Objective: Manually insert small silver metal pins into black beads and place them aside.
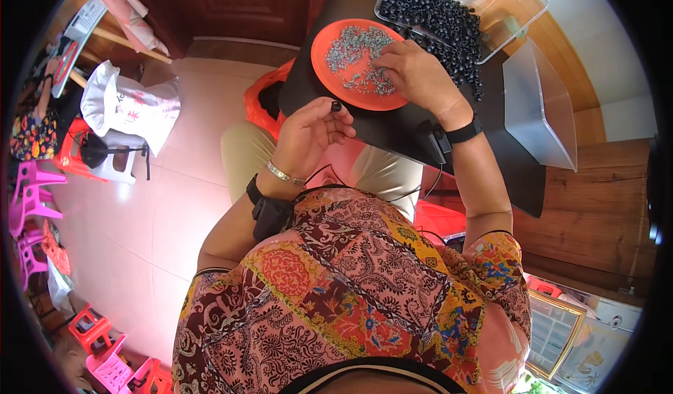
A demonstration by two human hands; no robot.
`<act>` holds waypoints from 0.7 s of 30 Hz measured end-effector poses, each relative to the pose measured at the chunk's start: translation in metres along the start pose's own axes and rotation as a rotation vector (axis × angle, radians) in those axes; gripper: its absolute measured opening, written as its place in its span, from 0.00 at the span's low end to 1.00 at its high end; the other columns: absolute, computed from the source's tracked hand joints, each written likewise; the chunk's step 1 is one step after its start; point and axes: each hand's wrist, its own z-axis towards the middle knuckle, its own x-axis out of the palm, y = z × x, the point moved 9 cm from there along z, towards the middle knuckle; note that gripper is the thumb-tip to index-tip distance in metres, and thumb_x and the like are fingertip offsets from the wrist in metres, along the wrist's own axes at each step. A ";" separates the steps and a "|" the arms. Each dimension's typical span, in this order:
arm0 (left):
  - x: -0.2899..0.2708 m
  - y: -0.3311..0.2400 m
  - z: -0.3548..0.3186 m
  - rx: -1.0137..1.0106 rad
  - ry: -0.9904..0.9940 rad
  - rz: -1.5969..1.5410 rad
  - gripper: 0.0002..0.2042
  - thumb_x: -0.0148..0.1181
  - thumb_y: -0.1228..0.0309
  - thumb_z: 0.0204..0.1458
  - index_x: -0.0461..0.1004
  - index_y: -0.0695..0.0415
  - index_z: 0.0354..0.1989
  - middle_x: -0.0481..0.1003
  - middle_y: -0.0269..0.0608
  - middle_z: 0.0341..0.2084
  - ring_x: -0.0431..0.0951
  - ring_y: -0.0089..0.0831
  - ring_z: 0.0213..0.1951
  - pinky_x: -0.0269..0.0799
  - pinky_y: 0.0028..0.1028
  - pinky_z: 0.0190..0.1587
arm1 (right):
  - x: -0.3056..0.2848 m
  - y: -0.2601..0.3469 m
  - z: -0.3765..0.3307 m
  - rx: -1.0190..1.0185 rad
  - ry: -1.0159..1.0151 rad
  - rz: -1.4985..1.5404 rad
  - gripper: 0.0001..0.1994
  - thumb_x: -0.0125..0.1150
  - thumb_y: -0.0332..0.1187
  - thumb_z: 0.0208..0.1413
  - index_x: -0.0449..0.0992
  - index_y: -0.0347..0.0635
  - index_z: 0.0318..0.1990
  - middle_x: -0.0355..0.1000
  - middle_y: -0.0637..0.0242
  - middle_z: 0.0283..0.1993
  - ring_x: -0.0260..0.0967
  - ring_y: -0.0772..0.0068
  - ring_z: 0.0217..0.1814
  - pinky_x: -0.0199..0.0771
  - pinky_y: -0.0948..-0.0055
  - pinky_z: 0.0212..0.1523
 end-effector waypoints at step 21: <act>-0.001 0.000 0.001 -0.019 -0.009 -0.025 0.09 0.46 0.65 0.58 0.69 0.58 0.35 0.75 0.43 0.34 0.77 0.35 0.35 0.69 0.29 0.38 | 0.059 0.026 0.049 0.119 0.248 -0.003 0.07 0.57 0.33 0.43 0.79 0.42 0.28 0.75 0.55 0.29 0.74 0.51 0.35 0.74 0.57 0.38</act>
